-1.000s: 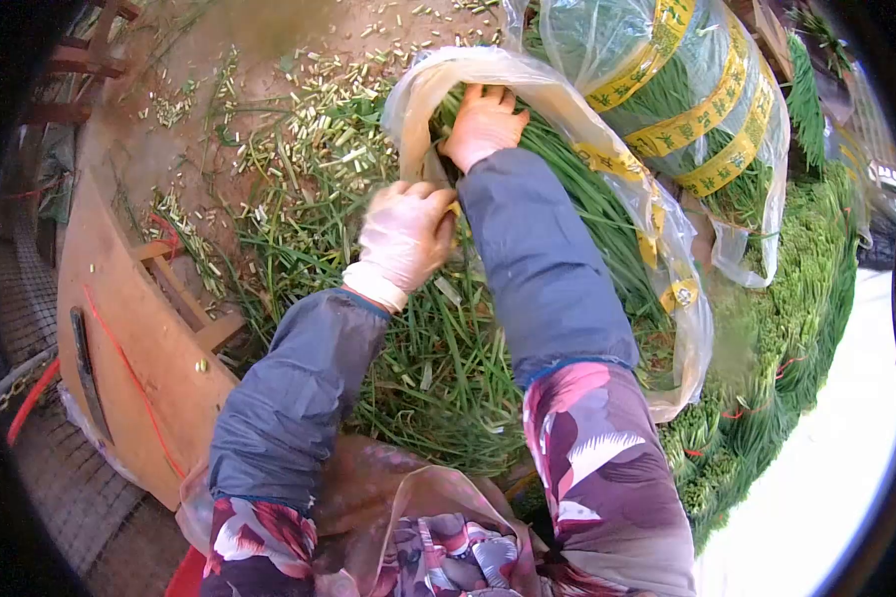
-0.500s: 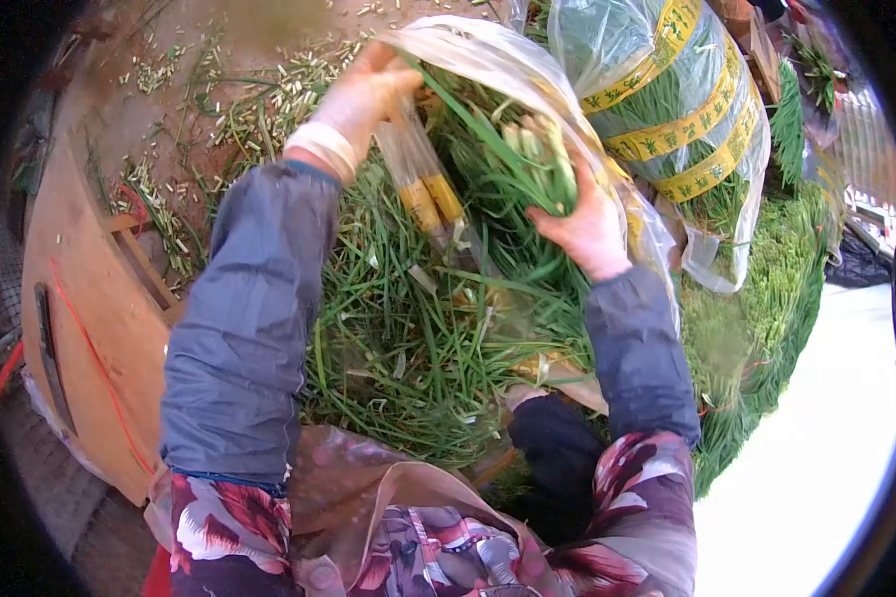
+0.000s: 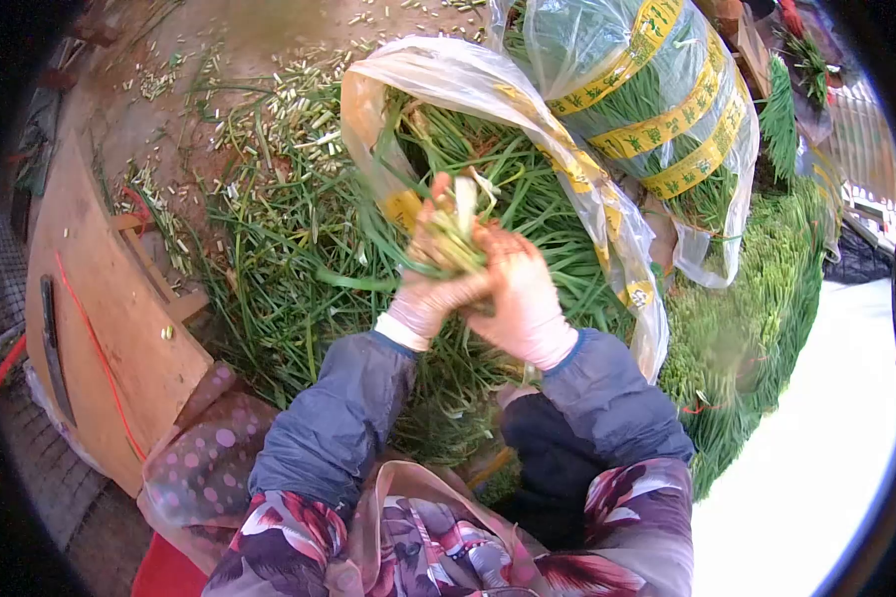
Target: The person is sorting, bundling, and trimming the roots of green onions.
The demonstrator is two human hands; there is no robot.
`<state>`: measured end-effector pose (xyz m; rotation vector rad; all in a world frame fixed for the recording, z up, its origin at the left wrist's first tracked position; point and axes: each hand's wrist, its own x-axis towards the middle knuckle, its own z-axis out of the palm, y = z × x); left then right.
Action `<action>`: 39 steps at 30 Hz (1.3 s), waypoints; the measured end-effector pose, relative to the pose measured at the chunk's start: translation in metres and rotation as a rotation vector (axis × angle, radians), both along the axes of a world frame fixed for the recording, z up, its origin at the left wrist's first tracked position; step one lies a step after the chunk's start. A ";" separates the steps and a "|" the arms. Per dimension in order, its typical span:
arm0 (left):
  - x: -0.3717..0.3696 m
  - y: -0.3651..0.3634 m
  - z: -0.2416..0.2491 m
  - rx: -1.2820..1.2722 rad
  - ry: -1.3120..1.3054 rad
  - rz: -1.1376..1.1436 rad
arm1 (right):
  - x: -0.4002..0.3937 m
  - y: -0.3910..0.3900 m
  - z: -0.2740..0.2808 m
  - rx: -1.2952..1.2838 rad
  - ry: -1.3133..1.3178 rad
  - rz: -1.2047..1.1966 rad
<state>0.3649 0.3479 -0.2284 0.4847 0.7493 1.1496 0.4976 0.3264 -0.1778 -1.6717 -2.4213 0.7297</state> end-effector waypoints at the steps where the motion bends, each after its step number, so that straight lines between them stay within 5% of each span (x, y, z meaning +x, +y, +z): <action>1: -0.007 -0.003 -0.002 -0.152 -0.071 0.082 | 0.000 0.001 0.000 0.061 -0.045 0.060; 4: -0.040 -0.003 -0.036 -0.342 -0.217 0.151 | 0.006 0.043 0.011 0.307 0.218 -0.126; 7: -0.056 -0.008 -0.039 -0.372 -0.148 0.126 | -0.013 0.081 -0.015 0.240 0.407 -0.245; 9: -0.061 -0.015 -0.045 -0.336 -0.011 0.159 | -0.034 0.104 -0.056 0.057 0.168 -0.251; 11: -0.083 -0.013 -0.047 -0.277 0.080 0.063 | -0.043 0.124 -0.101 0.018 -0.425 -0.331; 14: -0.103 0.004 0.000 -0.256 0.054 0.007 | -0.044 0.138 -0.116 -0.001 -0.552 -0.416; 19: -0.098 0.004 -0.028 -0.215 0.104 0.022 | -0.076 0.140 -0.170 0.073 -0.693 -0.433; 22: -0.095 0.000 -0.034 -0.289 0.038 -0.001 | -0.061 0.144 -0.153 0.095 -0.796 -0.416; 27: -0.092 0.000 -0.038 -0.199 0.036 0.044 | -0.034 0.158 -0.099 -0.316 -0.358 -0.481; 29: -0.086 0.000 -0.037 -0.187 -0.032 0.033 | 0.003 0.124 -0.073 -0.088 0.045 -0.430; 31: -0.082 -0.007 -0.030 -0.147 -0.052 0.036 | 0.049 0.094 -0.039 -0.132 0.313 -0.439; 33: -0.080 -0.005 -0.021 -0.091 -0.061 -0.010 | 0.059 0.059 0.006 -0.180 0.259 -0.361; 35: -0.070 -0.007 -0.009 0.094 0.021 -0.099 | 0.035 0.021 0.015 -0.262 0.780 -0.355; 36: -0.062 -0.009 -0.009 0.274 0.063 -0.164 | 0.025 0.013 0.014 -0.254 0.774 -0.362; 37: -0.047 -0.011 -0.018 0.677 0.223 -0.048 | 0.014 0.008 0.011 -0.215 0.489 -0.300; 39: -0.043 -0.023 0.017 0.573 0.279 -0.184 | -0.010 0.001 0.008 -0.130 -0.074 -0.176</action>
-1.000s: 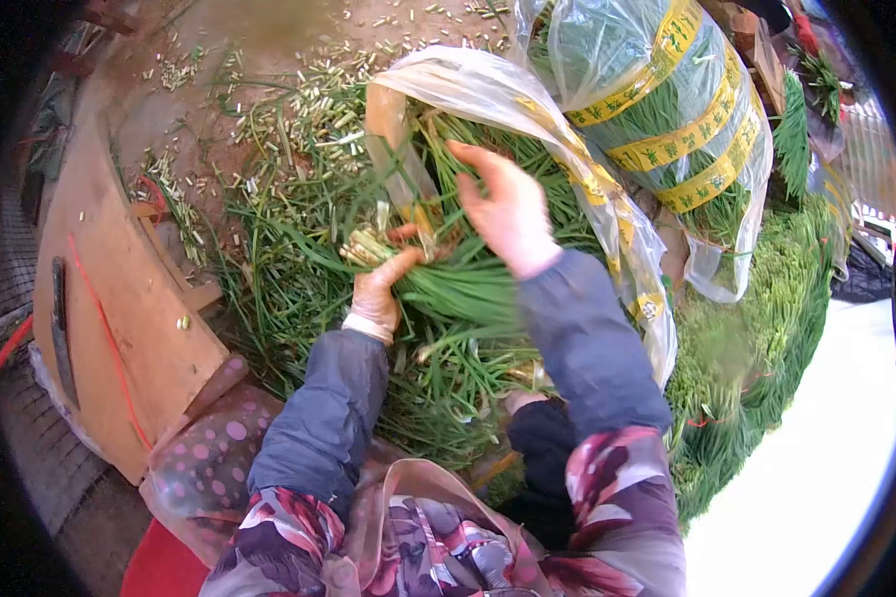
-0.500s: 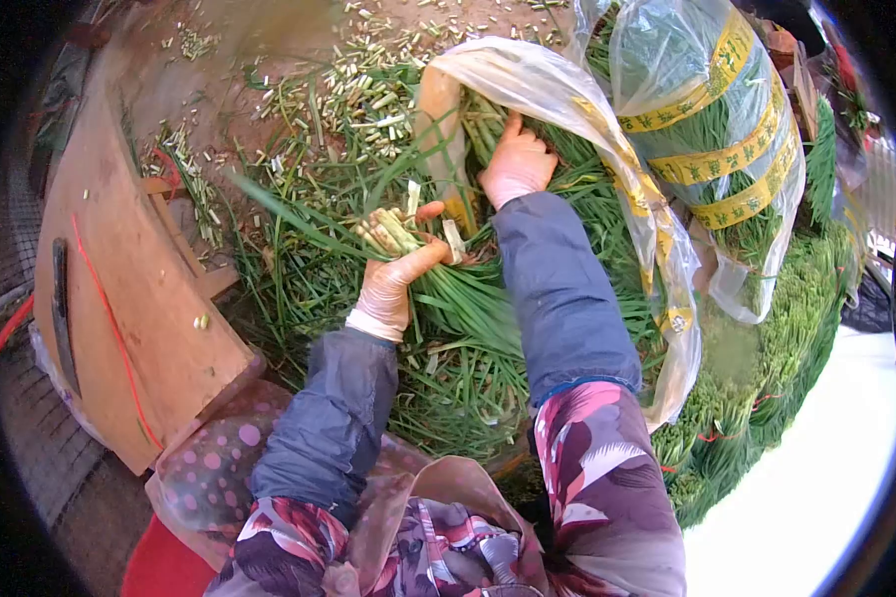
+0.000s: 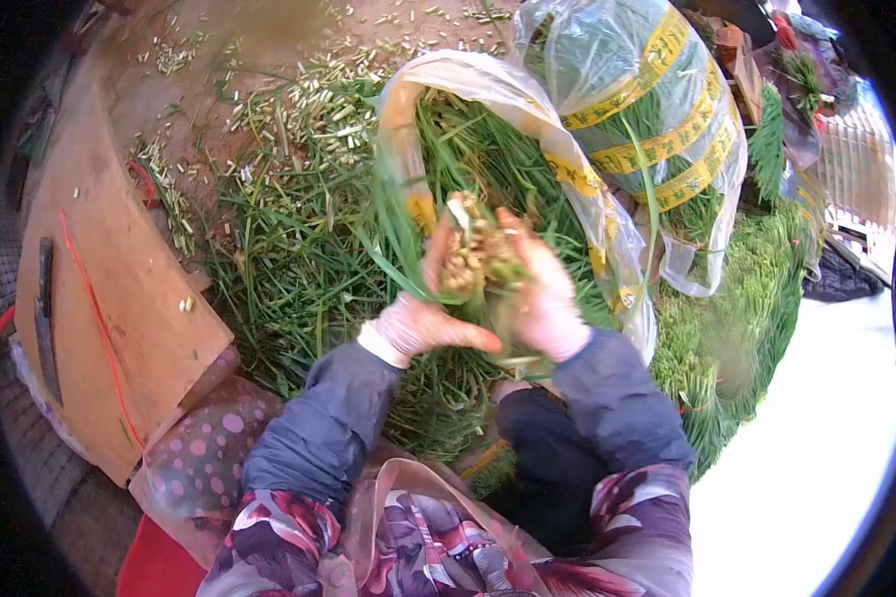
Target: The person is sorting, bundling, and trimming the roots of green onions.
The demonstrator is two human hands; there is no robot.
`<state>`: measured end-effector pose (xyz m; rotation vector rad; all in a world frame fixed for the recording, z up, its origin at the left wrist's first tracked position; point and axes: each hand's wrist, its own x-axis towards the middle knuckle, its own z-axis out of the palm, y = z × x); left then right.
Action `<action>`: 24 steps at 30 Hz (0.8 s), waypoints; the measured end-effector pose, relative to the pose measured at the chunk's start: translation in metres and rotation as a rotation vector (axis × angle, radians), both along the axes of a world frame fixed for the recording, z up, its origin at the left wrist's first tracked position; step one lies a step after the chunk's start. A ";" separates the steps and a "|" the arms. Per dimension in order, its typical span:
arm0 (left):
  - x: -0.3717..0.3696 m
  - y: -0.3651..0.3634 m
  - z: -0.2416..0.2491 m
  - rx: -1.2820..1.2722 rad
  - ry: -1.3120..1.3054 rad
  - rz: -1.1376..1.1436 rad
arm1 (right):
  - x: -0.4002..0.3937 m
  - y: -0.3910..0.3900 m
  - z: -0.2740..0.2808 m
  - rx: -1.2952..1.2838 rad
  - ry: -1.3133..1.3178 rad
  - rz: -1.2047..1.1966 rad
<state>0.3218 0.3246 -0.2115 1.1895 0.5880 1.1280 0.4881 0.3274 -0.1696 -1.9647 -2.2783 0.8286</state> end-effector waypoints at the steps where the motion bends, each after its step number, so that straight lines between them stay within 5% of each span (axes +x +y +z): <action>1: -0.003 -0.001 0.005 -0.398 -0.277 -0.072 | -0.012 -0.004 0.005 -0.008 -0.089 0.050; 2: -0.001 0.000 0.008 -0.361 -0.430 0.037 | -0.023 -0.007 0.011 -0.017 -0.179 0.093; 5: -0.011 -0.006 0.018 -0.574 -0.181 0.026 | -0.032 -0.022 0.001 0.238 -0.291 0.205; 6: -0.006 -0.008 0.015 -0.511 -0.176 0.073 | -0.027 -0.025 0.004 0.009 -0.187 0.166; 9: -0.016 -0.001 0.017 -0.589 -0.197 0.097 | -0.012 -0.017 0.018 0.069 0.111 0.133; 10: -0.018 0.002 0.018 -0.559 -0.196 0.216 | -0.003 -0.025 0.012 0.165 0.088 0.101; 12: -0.032 0.013 0.037 -0.531 -0.152 0.233 | 0.030 -0.036 -0.006 -0.111 0.074 -0.034; 16: -0.077 0.032 0.124 -0.259 -0.079 0.352 | 0.142 -0.100 -0.044 -0.532 -0.499 -0.182; 17: -0.088 0.034 0.158 -0.211 -0.131 0.420 | 0.191 -0.138 -0.084 -0.374 -0.620 -0.305; 18: -0.097 0.035 0.191 -0.157 -0.189 0.484 | 0.216 -0.143 -0.070 -0.798 -0.775 -0.122; 21: -0.125 0.027 0.273 -0.161 -0.459 0.521 | 0.231 -0.169 0.006 -0.648 -0.527 -0.380; 24: -0.136 0.010 0.333 0.222 -0.077 0.491 | 0.240 -0.135 0.056 -0.318 -0.011 -0.524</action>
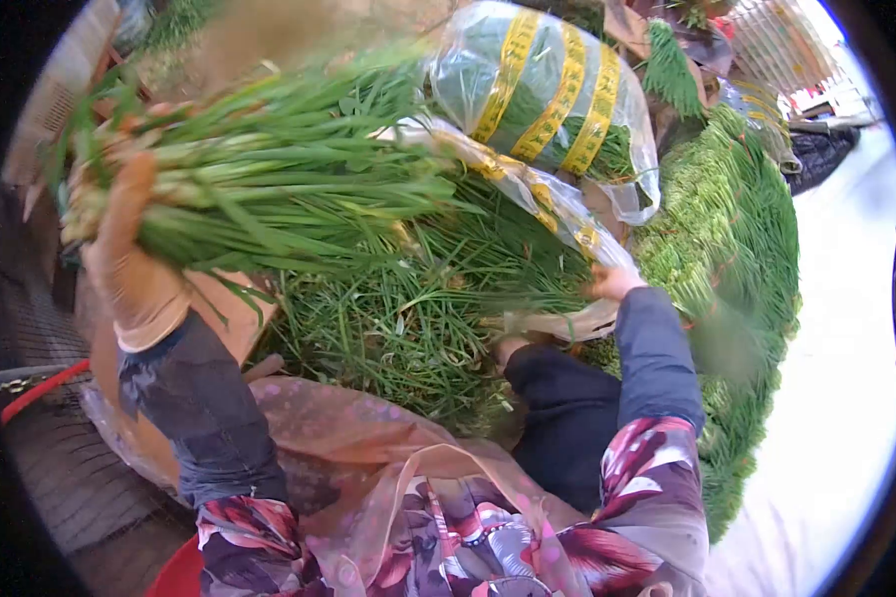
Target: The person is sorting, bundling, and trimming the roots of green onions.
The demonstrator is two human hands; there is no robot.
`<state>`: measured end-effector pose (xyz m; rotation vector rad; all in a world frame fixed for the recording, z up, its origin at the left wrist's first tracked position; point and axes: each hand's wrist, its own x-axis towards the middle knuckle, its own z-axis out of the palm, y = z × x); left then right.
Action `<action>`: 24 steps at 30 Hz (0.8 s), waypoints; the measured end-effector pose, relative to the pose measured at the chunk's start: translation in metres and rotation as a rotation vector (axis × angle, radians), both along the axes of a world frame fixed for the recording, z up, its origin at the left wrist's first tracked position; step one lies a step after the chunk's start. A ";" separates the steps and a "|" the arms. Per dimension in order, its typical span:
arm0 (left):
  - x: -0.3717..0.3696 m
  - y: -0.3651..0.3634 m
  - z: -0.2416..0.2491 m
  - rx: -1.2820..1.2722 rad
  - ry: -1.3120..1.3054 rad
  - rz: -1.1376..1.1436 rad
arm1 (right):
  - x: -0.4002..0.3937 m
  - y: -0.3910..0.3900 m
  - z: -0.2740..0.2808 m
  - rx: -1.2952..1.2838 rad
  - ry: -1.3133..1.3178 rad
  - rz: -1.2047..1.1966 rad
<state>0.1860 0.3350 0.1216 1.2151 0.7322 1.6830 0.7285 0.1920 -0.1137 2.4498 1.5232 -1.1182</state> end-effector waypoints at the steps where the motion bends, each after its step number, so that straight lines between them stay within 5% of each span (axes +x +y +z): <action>1: 0.003 -0.006 0.010 0.048 0.081 -0.028 | -0.042 0.016 0.063 0.257 0.292 -0.071; 2: 0.005 -0.017 0.024 0.090 0.168 -0.052 | -0.083 0.023 0.112 0.534 0.454 -0.134; 4: 0.009 -0.047 0.056 0.066 0.175 -0.142 | -0.153 0.017 0.213 0.827 0.666 0.120; 6: 0.015 -0.078 0.080 -0.084 0.113 -0.309 | -0.210 0.008 0.274 0.987 0.416 0.457; 8: 0.021 -0.111 0.102 -0.139 0.063 -0.401 | -0.261 0.004 0.275 0.995 0.641 0.534; 10: 0.014 -0.124 0.113 -0.185 0.068 -0.493 | -0.309 0.000 0.241 0.572 1.149 0.656; 12: 0.013 -0.134 0.109 -0.291 -0.020 -0.574 | -0.349 -0.036 0.224 0.193 1.644 0.551; 14: 0.008 -0.121 0.084 -0.359 -0.024 -0.601 | -0.372 -0.071 0.199 0.116 1.801 0.226; 18: 0.030 -0.134 0.060 -0.474 -0.014 -0.640 | -0.396 -0.121 0.180 0.127 1.821 -0.283; 21: 0.008 -0.145 0.015 -0.409 -0.088 -0.609 | -0.386 -0.118 0.124 0.167 1.896 -0.359; 24: -0.026 -0.208 -0.020 -0.202 -0.057 -0.487 | -0.379 -0.118 0.148 0.212 1.896 -0.461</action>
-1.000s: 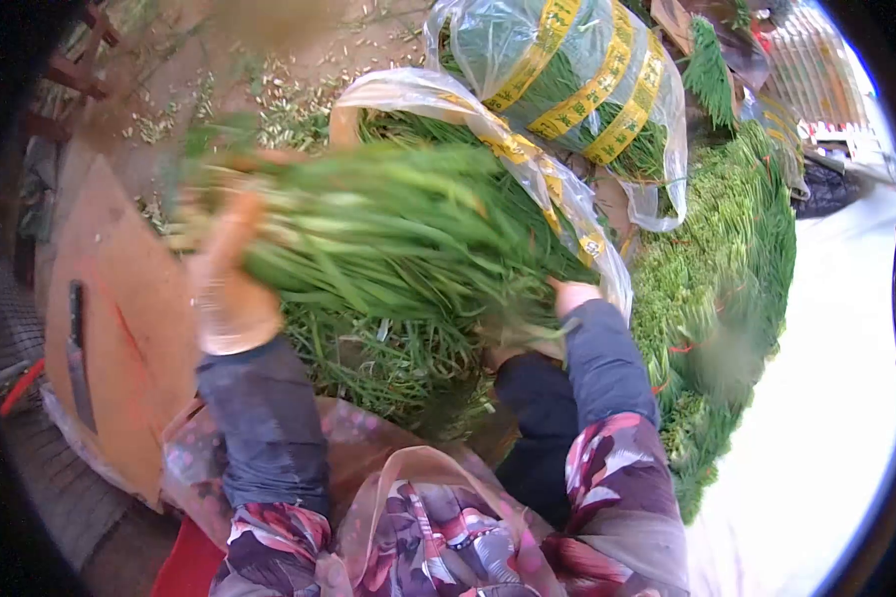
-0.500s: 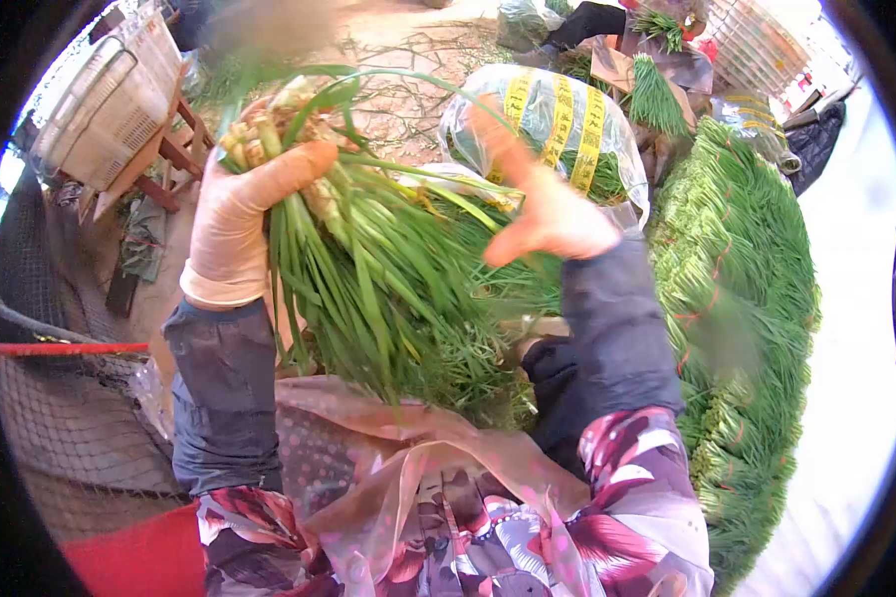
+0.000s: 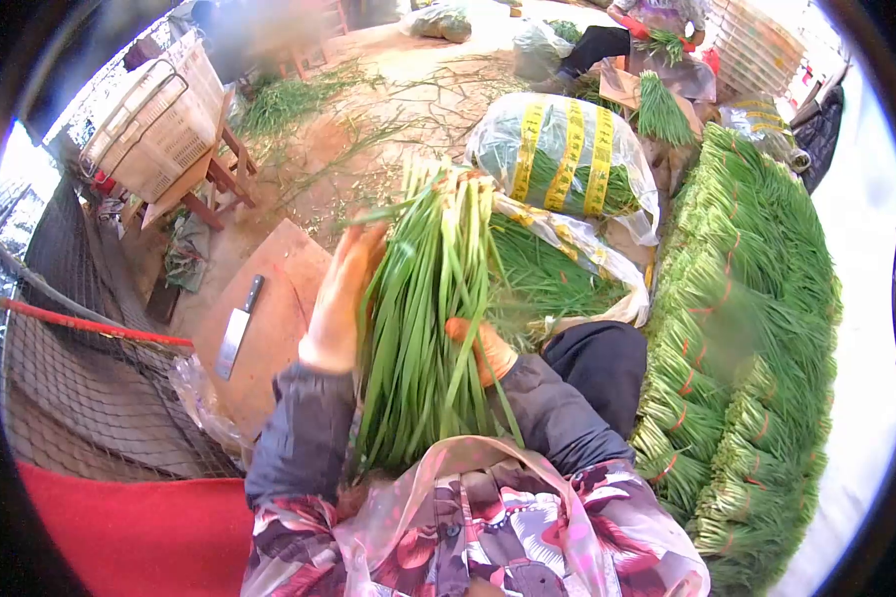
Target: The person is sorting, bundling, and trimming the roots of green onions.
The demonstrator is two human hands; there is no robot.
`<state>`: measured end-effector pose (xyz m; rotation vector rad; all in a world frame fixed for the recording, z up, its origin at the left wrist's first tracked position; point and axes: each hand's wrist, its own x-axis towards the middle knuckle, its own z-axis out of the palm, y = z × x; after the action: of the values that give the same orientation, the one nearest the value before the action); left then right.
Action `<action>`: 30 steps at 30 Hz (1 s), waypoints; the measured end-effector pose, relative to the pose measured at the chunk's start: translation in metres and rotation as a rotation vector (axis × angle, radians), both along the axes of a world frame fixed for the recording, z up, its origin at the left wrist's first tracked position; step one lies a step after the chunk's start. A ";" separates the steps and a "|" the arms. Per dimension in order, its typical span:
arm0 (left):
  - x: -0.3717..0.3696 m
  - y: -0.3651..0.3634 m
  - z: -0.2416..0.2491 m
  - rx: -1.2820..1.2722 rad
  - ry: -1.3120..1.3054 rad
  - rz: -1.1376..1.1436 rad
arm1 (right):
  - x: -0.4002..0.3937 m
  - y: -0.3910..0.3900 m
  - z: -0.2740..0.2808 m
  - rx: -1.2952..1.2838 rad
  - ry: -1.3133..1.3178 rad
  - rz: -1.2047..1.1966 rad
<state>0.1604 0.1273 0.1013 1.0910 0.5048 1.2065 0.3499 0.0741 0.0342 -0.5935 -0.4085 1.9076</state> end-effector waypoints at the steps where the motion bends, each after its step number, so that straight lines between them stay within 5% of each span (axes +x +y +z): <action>1: -0.009 -0.020 -0.014 -0.056 0.009 -0.040 | -0.001 -0.002 0.019 0.008 0.068 -0.030; 4: -0.038 -0.083 -0.061 -0.265 0.215 -0.283 | -0.006 0.014 0.020 0.058 0.082 -0.159; 6: -0.017 -0.108 -0.081 -0.300 0.111 -0.293 | -0.013 0.023 0.018 0.017 0.169 -0.136; 8: 0.002 -0.114 -0.084 -0.437 0.031 -0.275 | -0.023 0.028 0.017 0.018 0.084 -0.241; 10: 0.014 -0.113 -0.090 -0.481 0.255 -0.216 | -0.032 0.035 0.010 0.006 -0.051 -0.379; 12: 0.040 -0.118 -0.071 -0.692 0.053 -0.068 | -0.040 0.043 0.008 -0.003 0.020 -0.431; 18: 0.000 -0.095 -0.092 -0.774 0.128 -0.187 | -0.008 0.035 0.049 0.321 -0.309 -0.171; 20: -0.026 -0.083 -0.073 -0.536 0.321 -0.107 | 0.023 0.035 0.070 0.584 -0.503 0.073; 22: -0.038 -0.068 -0.027 -0.415 0.273 -0.155 | 0.051 0.035 0.060 0.531 -0.697 0.214; 24: -0.065 -0.049 -0.012 -0.146 0.694 -0.130 | 0.063 0.047 0.010 0.403 -0.746 0.253; 26: -0.081 -0.043 0.016 -0.147 0.724 -0.153 | 0.073 0.059 -0.078 0.089 -0.124 -0.118; 28: -0.087 -0.042 0.039 -0.150 0.759 -0.178 | 0.062 0.048 -0.131 -0.017 0.174 -0.179; 30: -0.088 -0.038 0.050 -0.049 0.862 -0.141 | 0.028 0.031 -0.130 0.279 0.182 0.015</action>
<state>0.0725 0.0897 0.1517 1.5576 1.0802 0.5478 0.3784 0.1053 -0.0961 -0.2317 -0.5503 1.8581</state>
